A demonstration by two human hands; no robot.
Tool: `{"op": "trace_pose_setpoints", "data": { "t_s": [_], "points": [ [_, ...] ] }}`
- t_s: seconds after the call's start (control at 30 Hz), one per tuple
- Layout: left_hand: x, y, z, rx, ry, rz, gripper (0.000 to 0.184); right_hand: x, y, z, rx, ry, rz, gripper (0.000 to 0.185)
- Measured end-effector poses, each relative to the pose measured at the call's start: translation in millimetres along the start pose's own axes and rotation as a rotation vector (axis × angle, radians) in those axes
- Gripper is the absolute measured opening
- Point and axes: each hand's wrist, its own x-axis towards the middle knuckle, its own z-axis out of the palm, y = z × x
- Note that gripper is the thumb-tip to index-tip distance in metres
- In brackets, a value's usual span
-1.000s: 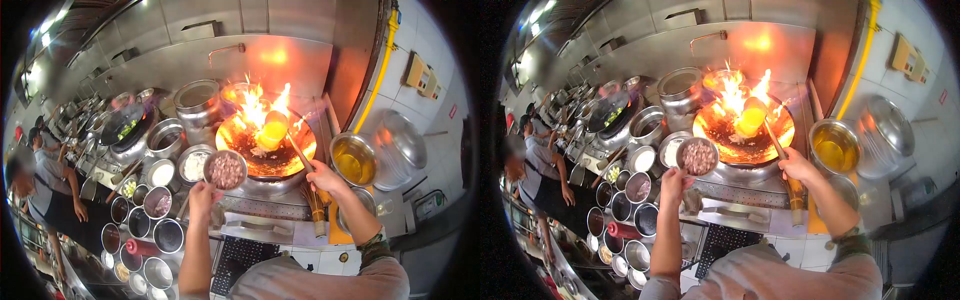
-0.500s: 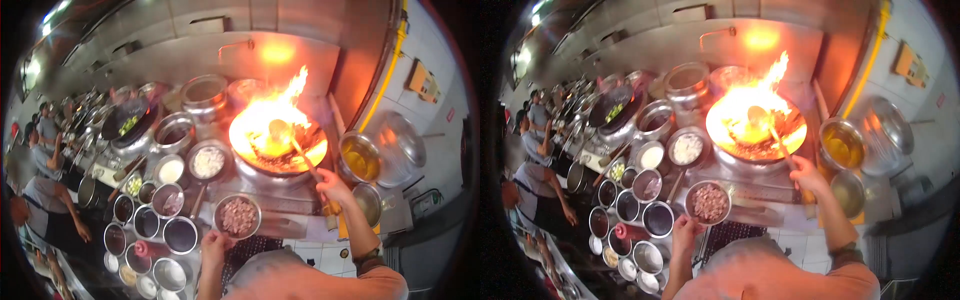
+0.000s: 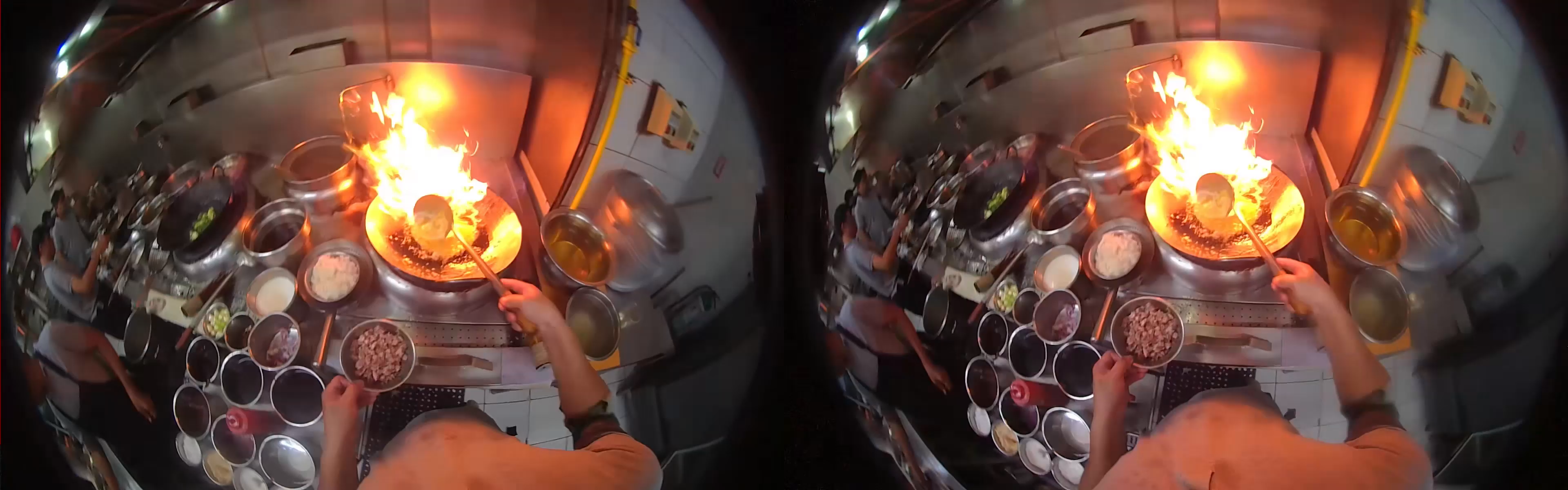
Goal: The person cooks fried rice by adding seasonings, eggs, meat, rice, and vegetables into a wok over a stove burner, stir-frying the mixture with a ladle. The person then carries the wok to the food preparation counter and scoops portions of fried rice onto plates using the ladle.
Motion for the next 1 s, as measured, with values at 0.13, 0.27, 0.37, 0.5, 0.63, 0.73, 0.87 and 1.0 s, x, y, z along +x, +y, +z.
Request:
{"op": "trace_pose_setpoints", "data": {
  "t_s": [0.13, 0.27, 0.37, 0.5, 0.63, 0.73, 0.87, 1.0],
  "points": [
    [3.7, -3.1, -1.2, -0.008, 0.065, 0.0, 0.009, 4.2, 7.8, -34.8, -0.083, -0.044, -0.043, 0.05],
    [2.8, -7.0, -2.5, 0.067, 0.087, -0.013, 0.009, 32.7, 6.1, 2.1, -0.23, 0.093, -0.123, 0.056],
    [8.8, -14.1, -10.1, 0.128, 0.11, 0.004, 0.01, 9.4, -1.9, -4.7, -0.122, -0.038, -0.06, 0.06],
    [5.7, -19.7, -9.5, 0.042, 0.113, 0.048, 0.009, -21.3, -1.1, -49.0, -0.134, 0.017, 0.013, 0.062],
    [7.2, -17.0, -8.4, 0.108, 0.145, 0.013, 0.009, 28.5, 9.9, -21.7, -0.277, 0.156, -0.131, 0.062],
    [5.8, -16.9, -9.2, 0.15, 0.119, -0.004, 0.01, 30.5, 7.3, -4.6, -0.302, 0.053, -0.163, 0.063],
    [2.8, -13.6, -6.0, 0.179, 0.138, 0.017, 0.011, -21.1, -1.3, -37.7, -0.222, -0.066, -0.033, 0.064],
    [-0.8, -12.7, -3.5, 0.021, 0.135, -0.024, 0.012, -7.4, 6.6, -36.2, -0.395, 0.091, -0.093, 0.065]
  ]
}}
